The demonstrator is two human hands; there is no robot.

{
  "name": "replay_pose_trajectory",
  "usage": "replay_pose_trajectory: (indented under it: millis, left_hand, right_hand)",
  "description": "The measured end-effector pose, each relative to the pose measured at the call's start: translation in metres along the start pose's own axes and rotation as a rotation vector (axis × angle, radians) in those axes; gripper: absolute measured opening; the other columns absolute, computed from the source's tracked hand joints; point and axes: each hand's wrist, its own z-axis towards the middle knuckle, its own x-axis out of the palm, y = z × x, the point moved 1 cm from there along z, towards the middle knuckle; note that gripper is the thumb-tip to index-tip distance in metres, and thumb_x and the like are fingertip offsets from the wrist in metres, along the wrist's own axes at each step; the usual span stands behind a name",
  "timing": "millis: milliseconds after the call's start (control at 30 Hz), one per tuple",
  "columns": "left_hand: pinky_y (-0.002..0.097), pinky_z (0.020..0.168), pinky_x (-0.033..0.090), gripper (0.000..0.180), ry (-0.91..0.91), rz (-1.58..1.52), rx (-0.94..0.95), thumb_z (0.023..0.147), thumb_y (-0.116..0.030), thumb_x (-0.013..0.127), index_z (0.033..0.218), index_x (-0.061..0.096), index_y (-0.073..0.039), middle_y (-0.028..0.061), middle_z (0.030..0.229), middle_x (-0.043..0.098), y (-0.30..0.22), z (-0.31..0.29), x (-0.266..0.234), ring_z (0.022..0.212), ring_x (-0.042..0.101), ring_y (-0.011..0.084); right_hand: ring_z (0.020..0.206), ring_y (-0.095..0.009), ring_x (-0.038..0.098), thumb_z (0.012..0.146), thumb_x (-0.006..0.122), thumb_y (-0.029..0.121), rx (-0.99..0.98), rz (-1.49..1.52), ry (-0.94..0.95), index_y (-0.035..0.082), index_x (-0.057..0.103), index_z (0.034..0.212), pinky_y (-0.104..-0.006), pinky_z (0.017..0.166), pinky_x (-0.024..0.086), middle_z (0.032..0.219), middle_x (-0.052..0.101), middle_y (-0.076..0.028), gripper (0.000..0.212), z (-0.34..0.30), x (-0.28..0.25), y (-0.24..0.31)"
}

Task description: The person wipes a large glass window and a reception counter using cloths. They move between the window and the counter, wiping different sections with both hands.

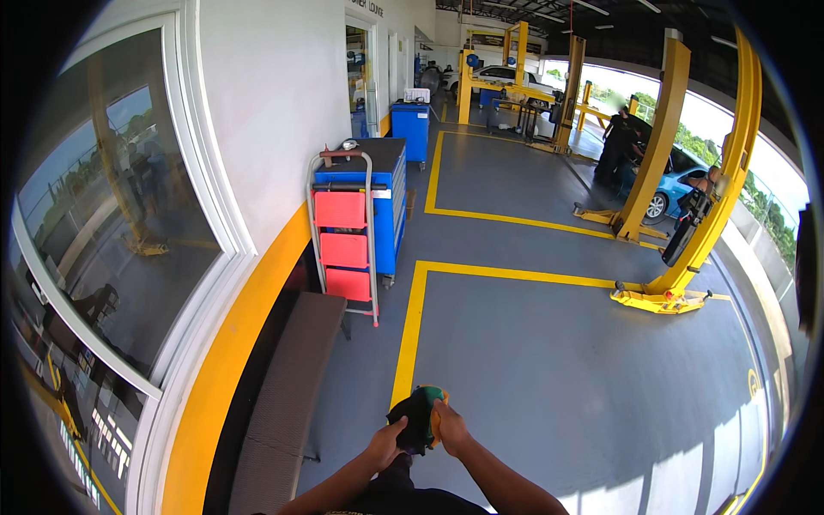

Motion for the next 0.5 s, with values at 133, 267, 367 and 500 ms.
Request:
replay_pose_trajectory:
  millis: [133, 267, 367, 500]
  left_hand:
    - [0.0369, 0.105, 0.051, 0.048, -0.256, -0.091, 0.162, 0.104, -0.032, 0.063, 0.136, 0.06, 0.004, 0.0168, 0.136, 0.067, -0.101, 0.109, -0.001, 0.121, 0.067, 0.0266]
    - [0.0325, 0.086, 0.052, 0.047, -0.416, -0.038, 0.496, 0.102, -0.039, 0.064, 0.125, 0.066, 0.001, 0.0103, 0.113, 0.069, -0.232, 0.23, -0.032, 0.098, 0.067, 0.0193]
    - [0.032, 0.076, 0.05, 0.047, -0.461, 0.087, 0.548, 0.104, -0.046, 0.061, 0.115, 0.067, 0.0, 0.005, 0.096, 0.066, -0.303, 0.316, 0.018, 0.085, 0.064, 0.016]
    - [0.0384, 0.1, 0.046, 0.054, -0.227, 0.453, 0.457, 0.109, -0.047, 0.053, 0.137, 0.057, -0.002, 0.0133, 0.129, 0.063, -0.272, 0.411, 0.188, 0.118, 0.061, 0.0254]
  right_hand:
    - [0.113, -0.021, 0.064, 0.11, 0.049, 0.038, -0.192, 0.328, -0.05, 0.001, 0.055, 0.14, -0.036, 0.097, 0.054, 0.128, 0.064, -0.01, 0.047, 0.089, -0.04, 0.112]
    - [0.114, -0.022, 0.064, 0.112, 0.044, 0.039, -0.528, 0.34, -0.239, 0.002, 0.054, 0.141, -0.037, 0.096, 0.054, 0.129, 0.064, -0.009, 0.048, 0.132, -0.092, 0.275]
    - [0.111, -0.02, 0.062, 0.112, 0.042, 0.045, -0.643, 0.181, -0.508, 0.005, 0.054, 0.141, -0.0347, 0.096, 0.052, 0.128, 0.062, -0.009, 0.051, 0.182, -0.087, 0.356]
    - [0.092, -0.012, 0.057, 0.11, 0.043, 0.059, -0.46, -0.324, -0.352, 0.007, 0.059, 0.137, -0.0293, 0.081, 0.048, 0.106, 0.06, -0.003, 0.061, 0.347, -0.006, 0.322]
